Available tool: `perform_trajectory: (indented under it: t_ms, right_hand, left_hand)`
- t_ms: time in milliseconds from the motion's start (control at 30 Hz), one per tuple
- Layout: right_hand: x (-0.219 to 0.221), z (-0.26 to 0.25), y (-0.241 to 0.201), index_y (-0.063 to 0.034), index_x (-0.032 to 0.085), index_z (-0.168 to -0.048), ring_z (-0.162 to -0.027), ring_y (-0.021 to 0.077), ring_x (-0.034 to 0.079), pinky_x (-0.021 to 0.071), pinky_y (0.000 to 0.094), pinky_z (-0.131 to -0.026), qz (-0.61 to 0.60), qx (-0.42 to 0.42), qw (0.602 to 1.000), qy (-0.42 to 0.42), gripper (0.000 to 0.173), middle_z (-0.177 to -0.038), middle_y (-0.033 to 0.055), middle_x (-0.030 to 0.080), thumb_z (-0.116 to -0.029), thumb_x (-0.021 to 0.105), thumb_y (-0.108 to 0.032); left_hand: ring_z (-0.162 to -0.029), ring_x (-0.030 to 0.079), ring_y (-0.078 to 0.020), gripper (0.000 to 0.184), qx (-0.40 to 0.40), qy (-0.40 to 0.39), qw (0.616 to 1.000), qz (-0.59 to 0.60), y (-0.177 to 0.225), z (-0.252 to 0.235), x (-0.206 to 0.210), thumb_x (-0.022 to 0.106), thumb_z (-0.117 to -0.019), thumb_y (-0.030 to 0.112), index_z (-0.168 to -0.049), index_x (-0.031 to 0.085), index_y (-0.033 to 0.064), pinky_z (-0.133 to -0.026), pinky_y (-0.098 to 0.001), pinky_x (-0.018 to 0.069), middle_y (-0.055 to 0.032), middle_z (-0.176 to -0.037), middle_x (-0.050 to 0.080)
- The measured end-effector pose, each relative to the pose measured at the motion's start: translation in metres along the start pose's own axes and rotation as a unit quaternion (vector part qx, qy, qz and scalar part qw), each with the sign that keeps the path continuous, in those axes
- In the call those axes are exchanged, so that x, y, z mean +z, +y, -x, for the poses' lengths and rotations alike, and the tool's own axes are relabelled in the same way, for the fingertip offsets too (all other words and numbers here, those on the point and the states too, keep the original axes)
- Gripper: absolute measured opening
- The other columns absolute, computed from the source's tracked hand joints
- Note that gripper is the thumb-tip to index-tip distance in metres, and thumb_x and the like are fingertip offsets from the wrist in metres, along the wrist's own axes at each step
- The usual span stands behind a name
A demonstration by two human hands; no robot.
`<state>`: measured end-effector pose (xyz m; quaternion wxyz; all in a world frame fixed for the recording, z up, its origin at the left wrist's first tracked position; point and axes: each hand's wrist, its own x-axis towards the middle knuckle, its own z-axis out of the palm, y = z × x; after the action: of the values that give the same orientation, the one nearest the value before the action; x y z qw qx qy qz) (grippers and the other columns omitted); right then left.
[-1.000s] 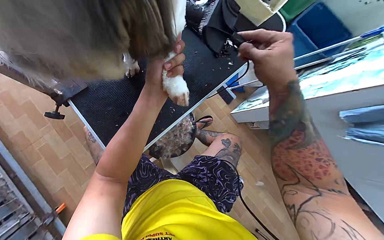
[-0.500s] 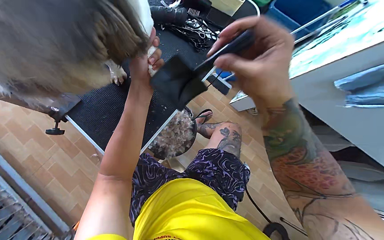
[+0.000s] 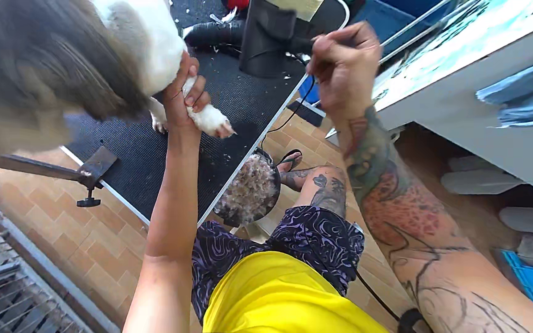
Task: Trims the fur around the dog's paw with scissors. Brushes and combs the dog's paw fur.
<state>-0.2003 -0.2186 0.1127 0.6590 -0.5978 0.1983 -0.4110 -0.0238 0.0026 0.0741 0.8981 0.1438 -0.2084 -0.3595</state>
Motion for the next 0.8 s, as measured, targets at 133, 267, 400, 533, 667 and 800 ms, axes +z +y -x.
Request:
perform_trajectory:
  t_ms: [133, 267, 400, 533, 667, 800]
  right_hand:
    - [0.034, 0.024, 0.061, -0.0011, 0.056, -0.1, -0.066, 0.0195, 0.068, 0.0627, 0.0393, -0.062, 0.052, 0.099, 0.994, -0.013, 0.02, -0.093, 0.0105, 0.071, -0.0896, 0.073, -0.004]
    - [0.073, 0.038, 0.104, -0.0001, 0.061, -0.096, -0.074, 0.0237, 0.073, 0.0641, 0.0464, -0.069, 0.141, 0.099, 0.982, -0.072, 0.018, -0.098, 0.0123, 0.074, -0.0885, 0.075, -0.01]
    - [0.078, 0.029, 0.116, -0.007, 0.074, -0.091, -0.085, 0.0176, 0.071, 0.0589, 0.0451, -0.081, 0.286, 0.013, 0.943, -0.169, 0.018, -0.092, 0.0051, 0.074, -0.0893, 0.077, -0.025]
    - [0.054, -0.02, 0.115, -0.0079, 0.078, -0.095, -0.104, 0.0241, 0.069, 0.0552, 0.0489, -0.095, 0.408, -0.071, 0.896, -0.162, 0.026, -0.104, 0.0084, 0.074, -0.0935, 0.07, -0.032]
    - [0.037, -0.071, 0.117, -0.0077, 0.075, -0.119, -0.124, 0.0349, 0.057, 0.0465, 0.0558, -0.103, 0.559, -0.068, 0.809, -0.168, 0.036, -0.125, 0.0116, 0.069, -0.0923, 0.069, -0.031]
    - [0.044, -0.096, 0.126, -0.0046, 0.074, -0.111, -0.122, 0.0398, 0.057, 0.0473, 0.0578, -0.1, 0.62, -0.067, 0.755, -0.205, 0.026, -0.116, 0.018, 0.068, -0.0899, 0.071, -0.02]
  left_hand:
    - [-0.043, 0.041, -0.0032, 0.019, -0.018, -0.013, 1.0, 0.001, 0.0, 0.004, -0.007, 0.047, -0.1092, 0.022, -0.102, 0.062, 0.013, -0.037, -0.0154, 0.04, 0.0018, -0.084, 0.06]
    - [-0.044, 0.044, -0.0049, 0.023, -0.023, -0.058, 0.998, -0.023, -0.007, 0.004, -0.01, 0.047, -0.1094, 0.026, -0.099, 0.06, 0.0119, -0.041, -0.0181, 0.0435, 0.0028, -0.077, 0.057]
    - [-0.04, 0.045, -0.0071, 0.023, -0.031, -0.119, 0.992, -0.006, -0.006, 0.007, -0.013, 0.06, -0.1024, 0.033, -0.095, 0.063, 0.011, -0.042, -0.0219, 0.0437, 0.0054, -0.056, 0.05]
    - [-0.039, 0.048, -0.0086, 0.025, -0.051, -0.161, 0.985, -0.012, 0.0, 0.011, -0.022, 0.068, -0.0968, 0.034, -0.098, 0.064, 0.0096, -0.042, -0.0229, 0.0465, 0.0034, -0.051, 0.05]
    - [-0.038, 0.049, -0.0103, 0.027, -0.041, -0.163, 0.985, -0.034, 0.002, 0.017, -0.023, 0.069, -0.0972, 0.034, -0.099, 0.062, 0.0083, -0.042, -0.0236, 0.0478, 0.0017, -0.051, 0.049]
    - [-0.038, 0.049, -0.0095, 0.027, -0.051, -0.141, 0.989, -0.019, -0.001, 0.021, -0.021, 0.067, -0.0985, 0.035, -0.099, 0.062, 0.0083, -0.041, -0.0226, 0.0462, 0.0018, -0.051, 0.049]
